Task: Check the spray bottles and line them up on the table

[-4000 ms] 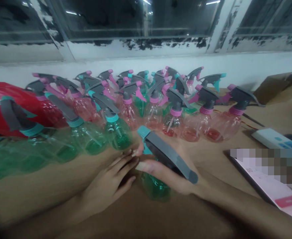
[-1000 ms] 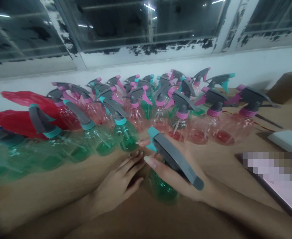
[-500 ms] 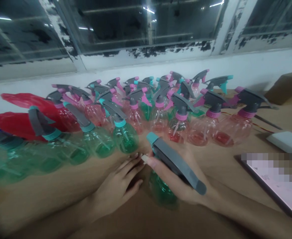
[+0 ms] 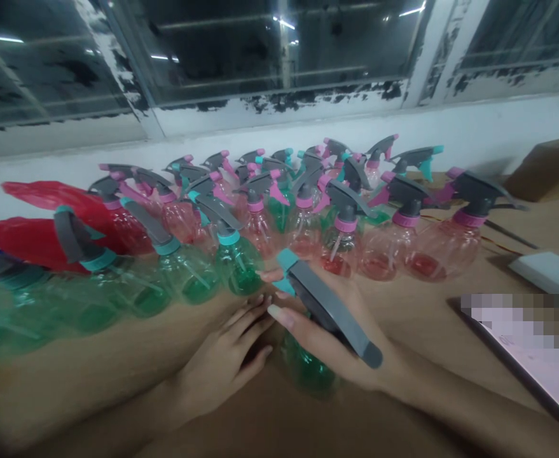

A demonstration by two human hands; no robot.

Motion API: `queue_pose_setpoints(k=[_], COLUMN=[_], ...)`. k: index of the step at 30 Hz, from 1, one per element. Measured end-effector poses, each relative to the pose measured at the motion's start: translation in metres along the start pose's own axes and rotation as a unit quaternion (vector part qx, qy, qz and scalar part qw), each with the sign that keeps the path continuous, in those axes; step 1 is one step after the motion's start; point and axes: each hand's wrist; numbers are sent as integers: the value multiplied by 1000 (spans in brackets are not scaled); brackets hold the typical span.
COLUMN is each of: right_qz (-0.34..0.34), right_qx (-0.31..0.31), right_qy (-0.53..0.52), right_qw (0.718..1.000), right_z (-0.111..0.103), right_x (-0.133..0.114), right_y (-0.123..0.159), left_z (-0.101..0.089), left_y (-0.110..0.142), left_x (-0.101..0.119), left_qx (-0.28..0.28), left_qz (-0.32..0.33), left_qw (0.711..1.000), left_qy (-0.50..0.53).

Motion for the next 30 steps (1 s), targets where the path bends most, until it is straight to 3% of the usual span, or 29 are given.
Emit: queue_pose_setpoints(k=[5, 30], right_qz=[-20, 15], right_qx=[8, 19], right_qy=[-3, 0], right_qw=[1000, 1000], right_z=[1, -2], right_x=[0, 15], right_y=[0, 7], left_z=[1, -2], left_y=[0, 0], left_x=[-1, 1], left_qx=[5, -1], left_qz=[0, 2], left_qw=[1000, 1000], left_qy=[5, -3])
Point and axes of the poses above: each hand's wrist, its own y-axis away from the middle knuckle, its own z-axis out of the palm, x = y × z, and after that the axes turned 5 degrees about -y, right-handed
